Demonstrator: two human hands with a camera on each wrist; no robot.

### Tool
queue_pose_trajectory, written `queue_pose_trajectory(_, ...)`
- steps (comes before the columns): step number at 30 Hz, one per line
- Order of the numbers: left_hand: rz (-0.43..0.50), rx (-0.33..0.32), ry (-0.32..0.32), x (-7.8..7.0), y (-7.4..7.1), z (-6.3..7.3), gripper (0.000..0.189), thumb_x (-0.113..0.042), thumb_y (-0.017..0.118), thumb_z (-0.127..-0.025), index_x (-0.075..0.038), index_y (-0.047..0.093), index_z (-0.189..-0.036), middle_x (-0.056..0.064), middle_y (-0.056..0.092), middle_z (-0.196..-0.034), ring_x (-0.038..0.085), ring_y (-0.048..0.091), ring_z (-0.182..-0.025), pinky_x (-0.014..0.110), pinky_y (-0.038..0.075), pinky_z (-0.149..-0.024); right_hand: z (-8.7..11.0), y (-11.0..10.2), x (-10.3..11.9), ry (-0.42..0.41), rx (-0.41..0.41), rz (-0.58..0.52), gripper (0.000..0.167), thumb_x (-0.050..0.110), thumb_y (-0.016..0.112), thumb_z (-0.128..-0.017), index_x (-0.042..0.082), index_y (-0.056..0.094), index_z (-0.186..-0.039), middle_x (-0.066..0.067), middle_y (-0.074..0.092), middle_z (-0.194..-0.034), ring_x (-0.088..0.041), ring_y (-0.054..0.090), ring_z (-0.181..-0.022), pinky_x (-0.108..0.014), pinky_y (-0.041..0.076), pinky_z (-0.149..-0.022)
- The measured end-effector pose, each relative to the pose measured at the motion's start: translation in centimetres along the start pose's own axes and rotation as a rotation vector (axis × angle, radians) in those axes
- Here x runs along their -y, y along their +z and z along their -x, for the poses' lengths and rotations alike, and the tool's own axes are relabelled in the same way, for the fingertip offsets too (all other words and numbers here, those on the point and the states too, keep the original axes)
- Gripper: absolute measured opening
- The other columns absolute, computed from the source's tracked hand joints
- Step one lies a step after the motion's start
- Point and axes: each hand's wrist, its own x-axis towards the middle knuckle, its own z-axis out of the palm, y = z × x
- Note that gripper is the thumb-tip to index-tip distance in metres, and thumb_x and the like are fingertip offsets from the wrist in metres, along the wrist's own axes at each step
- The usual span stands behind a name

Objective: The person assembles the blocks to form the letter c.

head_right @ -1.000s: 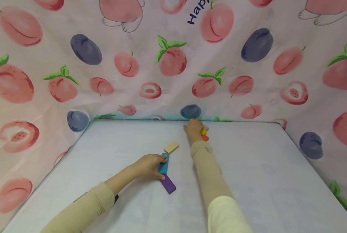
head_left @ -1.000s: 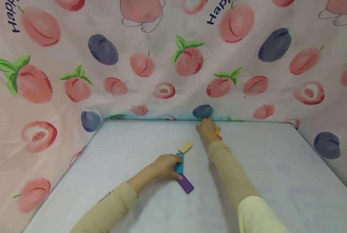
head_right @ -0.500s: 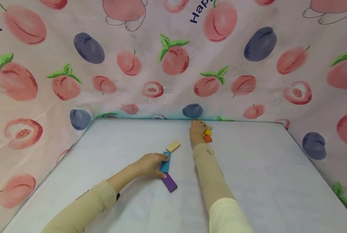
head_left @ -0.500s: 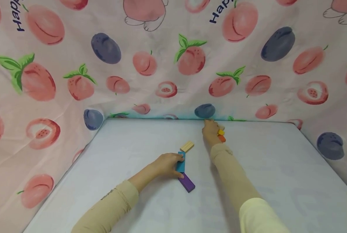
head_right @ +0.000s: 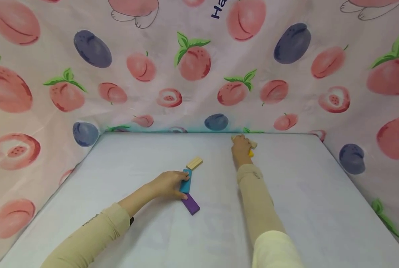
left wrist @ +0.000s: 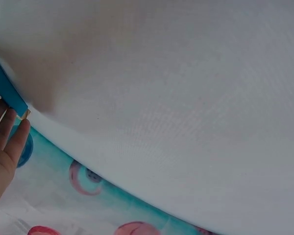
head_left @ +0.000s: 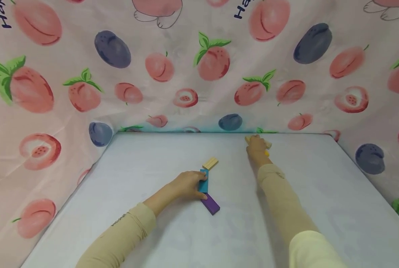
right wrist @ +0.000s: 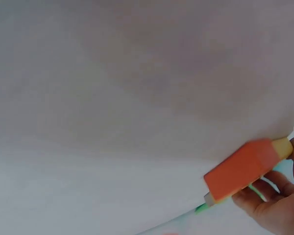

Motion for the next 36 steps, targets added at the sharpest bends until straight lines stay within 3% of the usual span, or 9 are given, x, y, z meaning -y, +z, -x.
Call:
queue_pose_trajectory(8,-0.009,0.002,-0.001,0.6,-0.3,0.0,0.07,-0.048,0.075,-0.075,-0.004,0.058,-0.127,0.01,0.051,-0.14,0.026,0.047,-0.131,0.038,0.039,-0.109,0.6,-0.9,-1.3,-0.077,0.083,-0.066,0.048,0.009,0.063,-0.085,-0.018,0.044,-0.121,-0.032,0.047,-0.119,-0.049,0.052,-0.107,-0.052,0.046,-0.095)
queue_pose_trajectory(17,0.002,-0.001,0.002,0.8,-0.4,0.1,0.07,-0.047,0.075,-0.075,-0.004,0.058,-0.127,0.011,0.051,-0.139,0.028,0.046,-0.131,0.039,0.038,-0.109,1.4,-1.7,-1.6,-0.068,0.096,-0.107,0.049,0.011,0.066,-0.082,-0.02,0.049,-0.115,-0.032,0.048,-0.115,-0.044,0.053,-0.1,-0.049,0.048,-0.09)
queue_pose_trajectory(22,0.002,-0.007,0.008,0.7,-0.4,0.1,0.07,-0.047,0.075,-0.075,-0.004,0.058,-0.127,0.012,0.052,-0.138,0.028,0.047,-0.131,0.039,0.039,-0.109,1.5,-1.8,-1.8,-0.06,0.079,-0.125,0.043,0.014,0.065,-0.082,-0.018,0.052,-0.107,-0.03,0.049,-0.109,-0.038,0.053,-0.093,-0.047,0.048,-0.087)
queue_pose_trajectory(27,-0.006,-0.003,0.009,0.7,-0.5,0.0,0.07,-0.048,0.074,-0.075,-0.005,0.057,-0.127,0.011,0.051,-0.139,0.027,0.046,-0.131,0.039,0.038,-0.109,1.4,-1.7,-1.8,-0.063,0.026,-0.123,0.04,0.014,0.062,-0.085,-0.019,0.054,-0.104,-0.033,0.049,-0.112,-0.045,0.053,-0.1,-0.05,0.046,-0.091)
queue_pose_trajectory(32,-0.007,0.004,0.033,0.5,-0.3,-0.3,0.07,-0.048,0.074,-0.076,-0.004,0.058,-0.127,0.012,0.051,-0.139,0.028,0.047,-0.13,0.039,0.039,-0.109,2.0,-1.9,-2.4,-0.027,0.011,-0.196,0.038,0.009,0.06,-0.084,-0.02,0.054,-0.109,-0.033,0.05,-0.113,-0.046,0.05,-0.104,-0.05,0.044,-0.094)
queue_pose_trajectory(36,-0.005,0.017,0.016,0.2,-0.3,-0.1,0.07,-0.048,0.075,-0.075,-0.004,0.058,-0.128,0.011,0.051,-0.139,0.028,0.047,-0.131,0.039,0.039,-0.109,2.4,-1.8,-2.6,-0.04,0.01,-0.236,0.041,0.009,0.061,-0.085,-0.019,0.052,-0.114,-0.034,0.054,-0.114,-0.046,0.049,-0.107,-0.051,0.042,-0.098)
